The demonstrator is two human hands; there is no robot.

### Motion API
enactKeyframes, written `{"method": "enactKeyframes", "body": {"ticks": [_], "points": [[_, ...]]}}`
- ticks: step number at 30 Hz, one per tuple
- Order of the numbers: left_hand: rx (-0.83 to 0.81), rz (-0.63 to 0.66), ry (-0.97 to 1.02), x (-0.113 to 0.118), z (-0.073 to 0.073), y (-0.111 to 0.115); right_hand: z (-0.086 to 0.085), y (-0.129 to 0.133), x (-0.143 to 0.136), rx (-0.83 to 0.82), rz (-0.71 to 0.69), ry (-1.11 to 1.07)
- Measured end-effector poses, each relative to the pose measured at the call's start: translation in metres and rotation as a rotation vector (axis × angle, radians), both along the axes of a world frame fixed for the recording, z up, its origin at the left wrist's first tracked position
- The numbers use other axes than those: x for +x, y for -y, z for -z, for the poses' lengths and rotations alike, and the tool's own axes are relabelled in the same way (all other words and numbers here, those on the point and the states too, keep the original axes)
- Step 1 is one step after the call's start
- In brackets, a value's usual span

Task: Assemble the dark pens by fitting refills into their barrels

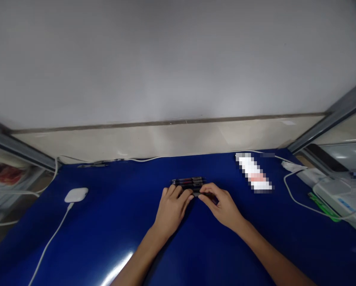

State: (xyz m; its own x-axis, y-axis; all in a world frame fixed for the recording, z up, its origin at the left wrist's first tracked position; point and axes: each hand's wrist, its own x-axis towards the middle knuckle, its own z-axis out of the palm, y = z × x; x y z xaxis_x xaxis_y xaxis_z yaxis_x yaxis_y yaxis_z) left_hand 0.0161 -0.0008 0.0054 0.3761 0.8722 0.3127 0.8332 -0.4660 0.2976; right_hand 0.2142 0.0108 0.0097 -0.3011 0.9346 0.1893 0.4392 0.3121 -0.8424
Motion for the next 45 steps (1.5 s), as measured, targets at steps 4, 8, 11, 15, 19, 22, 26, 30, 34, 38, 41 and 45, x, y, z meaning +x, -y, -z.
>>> {"method": "enactKeyframes", "body": {"ticks": [4, 8, 11, 15, 19, 22, 26, 30, 34, 38, 41, 45], "points": [[-0.007, 0.049, 0.023, -0.0014, -0.0010, 0.0006, 0.0021, -0.0001, 0.0003, 0.056, 0.034, 0.088], [0.009, 0.039, 0.005, 0.0001, -0.0016, 0.0025, 0.0047, 0.0006, 0.0014, 0.078, -0.014, 0.146], [-0.013, -0.006, 0.019, -0.0003, -0.0013, 0.0019, 0.0042, 0.0005, 0.0021, 0.102, -0.077, 0.125], [-0.029, 0.050, 0.035, -0.0017, -0.0023, 0.0012, 0.0045, -0.0006, 0.0033, 0.185, -0.071, 0.199], [-0.008, 0.050, -0.005, -0.0009, -0.0029, 0.0016, 0.0029, -0.0003, 0.0048, 0.166, -0.070, 0.279], [-0.012, 0.025, -0.011, -0.0007, -0.0028, 0.0010, 0.0015, 0.0000, 0.0044, 0.180, -0.097, 0.223], [-0.029, 0.059, -0.006, -0.0019, -0.0037, -0.0001, 0.0028, -0.0009, 0.0037, 0.237, -0.066, 0.299], [-0.004, 0.079, -0.021, -0.0037, -0.0024, -0.0014, 0.0004, -0.0007, 0.0049, 0.202, -0.071, 0.283], [0.024, 0.061, -0.036, -0.0044, 0.0016, -0.0020, -0.0026, -0.0003, 0.0038, 0.250, -0.100, 0.227], [0.069, 0.089, -0.063, -0.0019, 0.0022, -0.0004, -0.0001, -0.0014, 0.0018, 0.317, -0.044, 0.322], [0.073, 0.100, -0.074, -0.0003, 0.0006, 0.0004, 0.0007, -0.0014, 0.0025, 0.283, -0.033, 0.333], [0.036, 0.081, -0.054, -0.0011, -0.0005, -0.0004, -0.0024, -0.0005, 0.0038, 0.252, -0.074, 0.214]]}}
